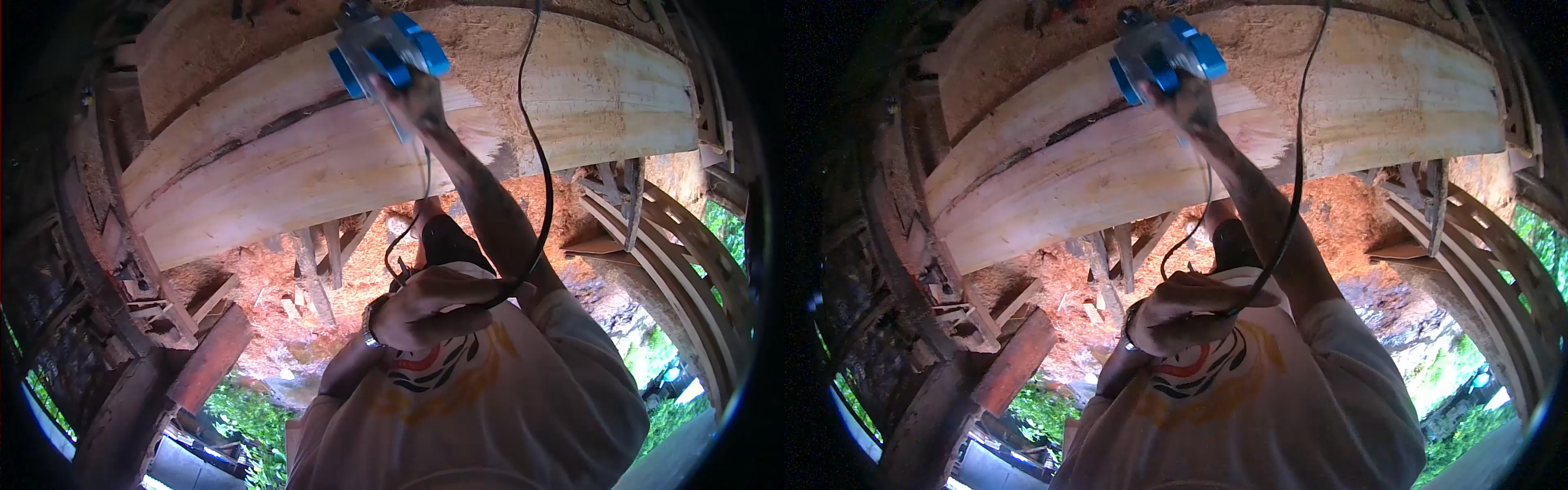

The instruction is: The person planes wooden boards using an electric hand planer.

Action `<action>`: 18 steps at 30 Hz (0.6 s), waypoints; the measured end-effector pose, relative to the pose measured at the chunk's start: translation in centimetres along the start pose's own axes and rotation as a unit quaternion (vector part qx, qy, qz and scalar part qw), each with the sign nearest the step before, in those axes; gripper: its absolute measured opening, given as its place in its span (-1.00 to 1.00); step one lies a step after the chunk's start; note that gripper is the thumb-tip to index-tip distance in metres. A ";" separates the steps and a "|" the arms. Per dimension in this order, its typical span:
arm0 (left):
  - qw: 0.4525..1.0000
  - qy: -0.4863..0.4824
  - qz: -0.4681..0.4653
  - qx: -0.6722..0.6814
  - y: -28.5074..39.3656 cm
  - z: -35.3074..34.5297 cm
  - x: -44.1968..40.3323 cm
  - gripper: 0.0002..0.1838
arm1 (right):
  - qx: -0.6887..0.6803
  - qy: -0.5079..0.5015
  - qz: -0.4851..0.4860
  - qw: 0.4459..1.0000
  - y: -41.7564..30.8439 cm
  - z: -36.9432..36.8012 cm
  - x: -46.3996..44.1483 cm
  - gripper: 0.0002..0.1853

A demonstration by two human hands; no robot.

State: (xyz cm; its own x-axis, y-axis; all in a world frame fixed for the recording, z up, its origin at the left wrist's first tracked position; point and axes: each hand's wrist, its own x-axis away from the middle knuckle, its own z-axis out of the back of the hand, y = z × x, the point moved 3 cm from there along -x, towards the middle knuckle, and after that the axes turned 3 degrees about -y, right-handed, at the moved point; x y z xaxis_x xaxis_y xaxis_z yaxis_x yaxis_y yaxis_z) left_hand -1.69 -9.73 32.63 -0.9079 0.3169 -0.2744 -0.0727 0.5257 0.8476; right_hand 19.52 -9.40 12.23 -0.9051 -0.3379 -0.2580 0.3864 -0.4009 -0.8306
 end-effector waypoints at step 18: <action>0.990 -0.115 0.084 -0.021 -2.9 -3.1 -0.9 -0.55 | -0.067 -0.073 -0.282 0.954 -2.0 18.2 27.4 -0.66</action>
State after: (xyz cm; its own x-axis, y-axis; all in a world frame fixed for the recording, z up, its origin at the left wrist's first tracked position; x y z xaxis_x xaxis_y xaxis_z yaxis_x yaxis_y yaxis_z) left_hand -1.95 -13.98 31.78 -0.7912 0.5705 -0.2202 0.0498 0.4190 0.9066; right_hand -2.82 -33.37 15.75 -0.9242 -0.2197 0.3123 -0.1899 -0.4449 -0.8752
